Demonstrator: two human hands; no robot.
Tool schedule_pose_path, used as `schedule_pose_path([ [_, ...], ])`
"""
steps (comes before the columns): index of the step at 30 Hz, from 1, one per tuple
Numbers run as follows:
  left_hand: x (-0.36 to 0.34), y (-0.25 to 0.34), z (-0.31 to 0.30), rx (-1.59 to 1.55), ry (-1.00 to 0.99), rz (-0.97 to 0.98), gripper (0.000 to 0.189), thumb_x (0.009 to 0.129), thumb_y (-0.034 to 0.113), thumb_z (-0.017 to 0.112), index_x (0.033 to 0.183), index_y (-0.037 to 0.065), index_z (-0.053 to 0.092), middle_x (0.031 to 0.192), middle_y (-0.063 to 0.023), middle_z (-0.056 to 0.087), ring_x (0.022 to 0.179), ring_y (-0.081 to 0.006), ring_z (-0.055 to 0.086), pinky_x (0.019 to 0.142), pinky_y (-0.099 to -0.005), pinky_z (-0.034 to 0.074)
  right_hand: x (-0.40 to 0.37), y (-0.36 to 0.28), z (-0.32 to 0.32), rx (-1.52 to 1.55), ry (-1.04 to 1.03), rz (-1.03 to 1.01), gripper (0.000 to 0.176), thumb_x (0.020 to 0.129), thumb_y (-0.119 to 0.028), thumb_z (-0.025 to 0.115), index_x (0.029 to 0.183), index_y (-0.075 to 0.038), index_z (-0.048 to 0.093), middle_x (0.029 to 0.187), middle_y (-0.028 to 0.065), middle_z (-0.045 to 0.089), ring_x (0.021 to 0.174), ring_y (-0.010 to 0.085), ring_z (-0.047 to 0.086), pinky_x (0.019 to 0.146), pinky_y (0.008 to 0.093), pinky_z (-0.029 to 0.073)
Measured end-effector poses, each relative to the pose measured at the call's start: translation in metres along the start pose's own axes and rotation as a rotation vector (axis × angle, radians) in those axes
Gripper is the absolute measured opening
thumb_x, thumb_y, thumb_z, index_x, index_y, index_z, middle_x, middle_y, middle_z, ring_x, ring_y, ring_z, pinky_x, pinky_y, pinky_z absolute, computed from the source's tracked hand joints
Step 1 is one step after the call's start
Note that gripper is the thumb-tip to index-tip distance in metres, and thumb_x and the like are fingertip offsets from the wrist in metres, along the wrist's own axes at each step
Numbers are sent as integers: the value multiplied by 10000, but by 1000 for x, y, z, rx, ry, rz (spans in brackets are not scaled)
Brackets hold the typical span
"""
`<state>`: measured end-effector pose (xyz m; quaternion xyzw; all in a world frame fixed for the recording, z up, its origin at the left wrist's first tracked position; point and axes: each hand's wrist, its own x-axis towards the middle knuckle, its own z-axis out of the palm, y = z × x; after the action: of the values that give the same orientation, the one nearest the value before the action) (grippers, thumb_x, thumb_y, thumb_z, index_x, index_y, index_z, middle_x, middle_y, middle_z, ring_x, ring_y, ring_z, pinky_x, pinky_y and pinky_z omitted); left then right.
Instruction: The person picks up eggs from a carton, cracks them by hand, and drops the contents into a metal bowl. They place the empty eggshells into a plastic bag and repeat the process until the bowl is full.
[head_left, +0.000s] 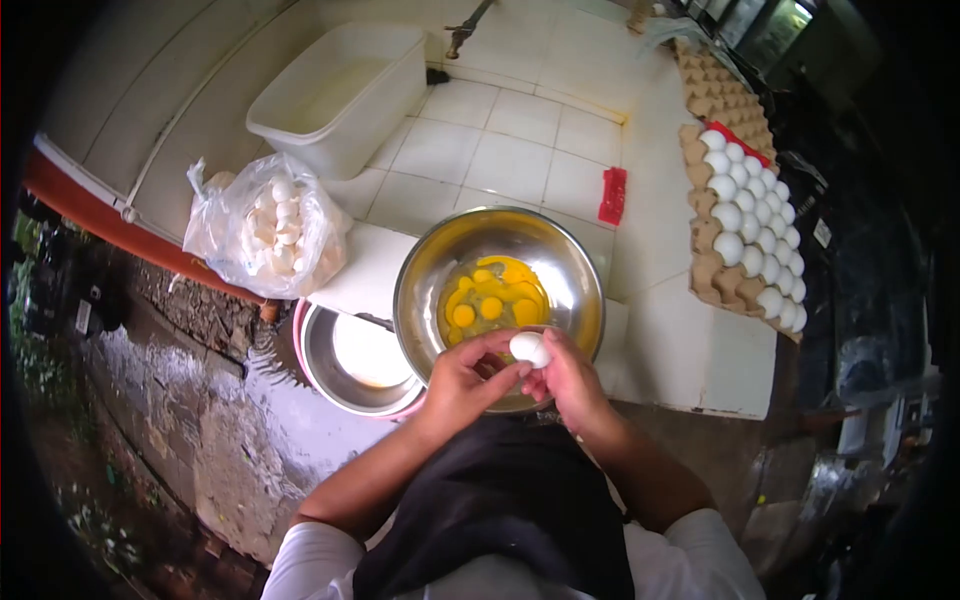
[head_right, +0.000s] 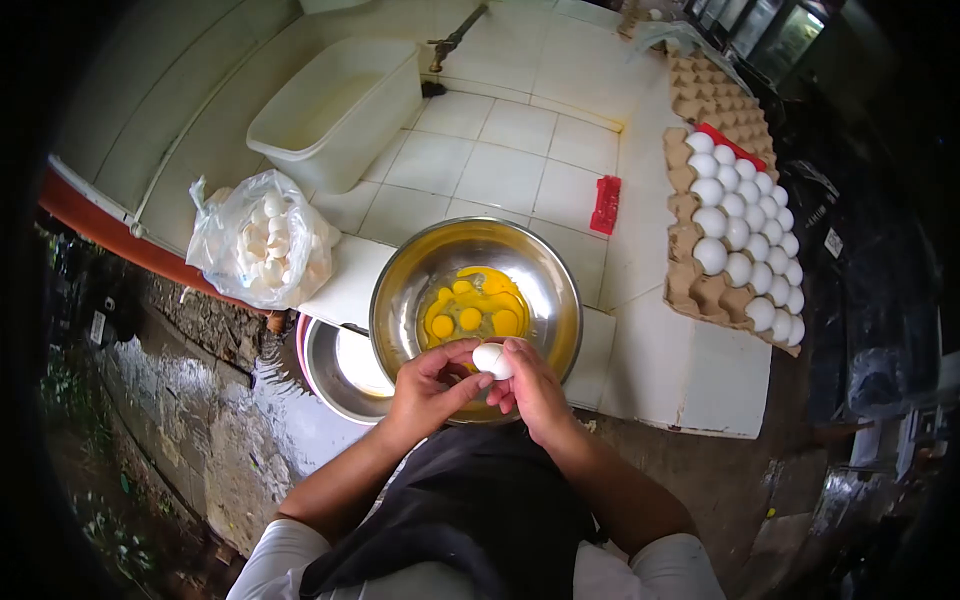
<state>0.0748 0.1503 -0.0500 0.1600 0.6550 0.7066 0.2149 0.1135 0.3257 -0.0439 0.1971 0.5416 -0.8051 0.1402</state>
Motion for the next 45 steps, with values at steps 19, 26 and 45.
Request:
schedule_pose_path([
  [19, 17, 20, -32, 725, 306, 282, 343, 742, 96, 772, 1074, 51, 697, 882, -141, 705, 737, -279, 692, 659, -354, 562, 14, -36, -7, -1156, 292, -651, 490, 871, -360, 719, 1200, -47, 534, 903, 97, 622, 700, 151, 573, 653, 280, 505],
  [26, -24, 17, -66, 101, 444, 41, 294, 843, -26, 696, 1122, -48, 606, 956, -81, 697, 798, -97, 652, 658, -224, 522, -13, -49, -26, -360, 140, -281, 413, 885, -218, 724, 1194, -16, 538, 883, 19, 622, 680, 78, 551, 577, 227, 462],
  [45, 15, 70, -245, 1108, 965, 68, 487, 773, 160, 786, 1205, 3, 626, 1021, -136, 701, 765, -213, 679, 670, -305, 528, 25, -49, 108, -117, -312, 206, 398, 985, -280, 562, 1293, -30, 528, 1076, 127, 648, 798, 198, 667, 665, 297, 525],
])
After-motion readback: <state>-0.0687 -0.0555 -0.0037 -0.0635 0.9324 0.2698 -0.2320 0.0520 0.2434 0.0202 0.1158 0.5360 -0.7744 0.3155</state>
